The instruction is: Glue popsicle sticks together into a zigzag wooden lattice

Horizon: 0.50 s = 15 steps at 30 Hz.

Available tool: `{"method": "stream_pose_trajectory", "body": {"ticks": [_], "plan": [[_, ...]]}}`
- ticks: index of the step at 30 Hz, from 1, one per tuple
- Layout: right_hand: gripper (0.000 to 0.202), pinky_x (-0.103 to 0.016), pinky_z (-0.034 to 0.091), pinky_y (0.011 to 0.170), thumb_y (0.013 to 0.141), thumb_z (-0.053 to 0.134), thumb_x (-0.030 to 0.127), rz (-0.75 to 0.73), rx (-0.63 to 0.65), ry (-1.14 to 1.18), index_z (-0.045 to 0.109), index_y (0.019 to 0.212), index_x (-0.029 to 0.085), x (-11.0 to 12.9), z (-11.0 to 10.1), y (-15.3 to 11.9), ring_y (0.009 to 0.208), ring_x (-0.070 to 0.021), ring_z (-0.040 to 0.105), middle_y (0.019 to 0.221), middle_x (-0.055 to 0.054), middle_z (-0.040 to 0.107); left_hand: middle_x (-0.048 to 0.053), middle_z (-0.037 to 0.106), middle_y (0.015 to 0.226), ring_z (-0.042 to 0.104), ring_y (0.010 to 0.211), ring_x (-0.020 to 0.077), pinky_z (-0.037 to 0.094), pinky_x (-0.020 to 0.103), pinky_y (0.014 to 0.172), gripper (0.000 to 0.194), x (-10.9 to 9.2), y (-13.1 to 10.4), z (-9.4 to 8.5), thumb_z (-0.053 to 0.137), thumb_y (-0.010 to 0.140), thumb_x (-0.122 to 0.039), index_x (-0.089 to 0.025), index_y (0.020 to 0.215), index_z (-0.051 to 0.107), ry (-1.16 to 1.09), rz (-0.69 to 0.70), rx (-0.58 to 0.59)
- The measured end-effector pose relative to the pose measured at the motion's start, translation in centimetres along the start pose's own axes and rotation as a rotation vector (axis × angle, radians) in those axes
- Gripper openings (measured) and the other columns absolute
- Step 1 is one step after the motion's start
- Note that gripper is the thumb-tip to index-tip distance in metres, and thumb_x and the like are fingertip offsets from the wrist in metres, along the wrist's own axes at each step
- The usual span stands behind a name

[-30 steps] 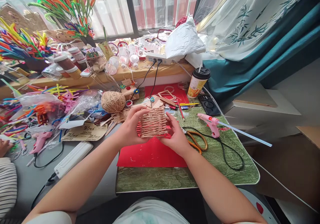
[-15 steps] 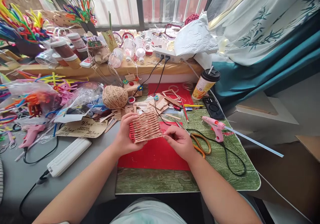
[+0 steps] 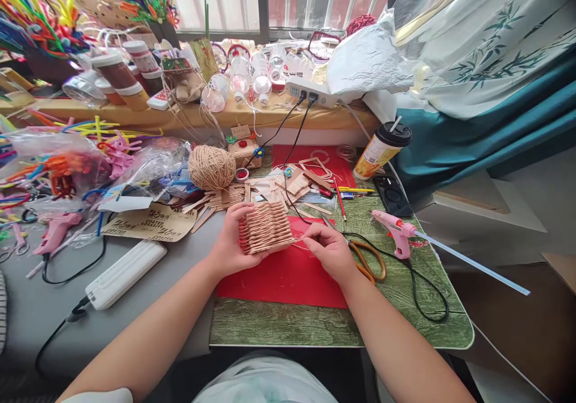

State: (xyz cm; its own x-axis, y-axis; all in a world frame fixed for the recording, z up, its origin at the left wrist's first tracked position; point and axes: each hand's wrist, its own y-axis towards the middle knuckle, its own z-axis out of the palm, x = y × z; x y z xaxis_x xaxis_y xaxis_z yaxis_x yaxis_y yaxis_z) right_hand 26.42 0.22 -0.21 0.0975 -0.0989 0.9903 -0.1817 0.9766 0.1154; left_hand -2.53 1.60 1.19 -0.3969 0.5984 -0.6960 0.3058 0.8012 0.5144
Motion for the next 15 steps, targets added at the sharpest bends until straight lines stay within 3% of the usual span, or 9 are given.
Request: {"method": "stream_pose_trajectory", "body": {"ticks": [9, 15], "plan": [[0.031, -0.032, 0.055, 0.073, 0.088, 0.084, 0.053, 0.100, -0.041, -0.017, 0.076, 0.087, 0.024, -1.1, 0.4, 0.4, 0.076, -0.0191, 0.062, 0.082, -0.002, 0.071, 0.018, 0.046, 0.153, 0.042, 0.156, 0.0392, 0.043, 0.064, 0.128, 0.094, 0.3, -0.4, 0.0, 0.095, 0.074, -0.039, -0.030, 0.152, 0.044, -0.006, -0.016, 0.010], [0.033, -0.035, 0.059, 0.080, 0.088, 0.083, 0.056, 0.114, 0.029, -0.007, 0.077, 0.090, 0.023, -1.6, 0.8, 0.6, 0.081, -0.0201, 0.068, 0.087, -0.003, 0.076, 0.019, 0.037, 0.167, 0.035, 0.164, 0.0409, 0.040, 0.065, 0.131, 0.088, 0.2, -0.4, -0.4, 0.093, 0.077, -0.037, -0.030, 0.150, 0.046, 0.003, -0.047, 0.072]]}}
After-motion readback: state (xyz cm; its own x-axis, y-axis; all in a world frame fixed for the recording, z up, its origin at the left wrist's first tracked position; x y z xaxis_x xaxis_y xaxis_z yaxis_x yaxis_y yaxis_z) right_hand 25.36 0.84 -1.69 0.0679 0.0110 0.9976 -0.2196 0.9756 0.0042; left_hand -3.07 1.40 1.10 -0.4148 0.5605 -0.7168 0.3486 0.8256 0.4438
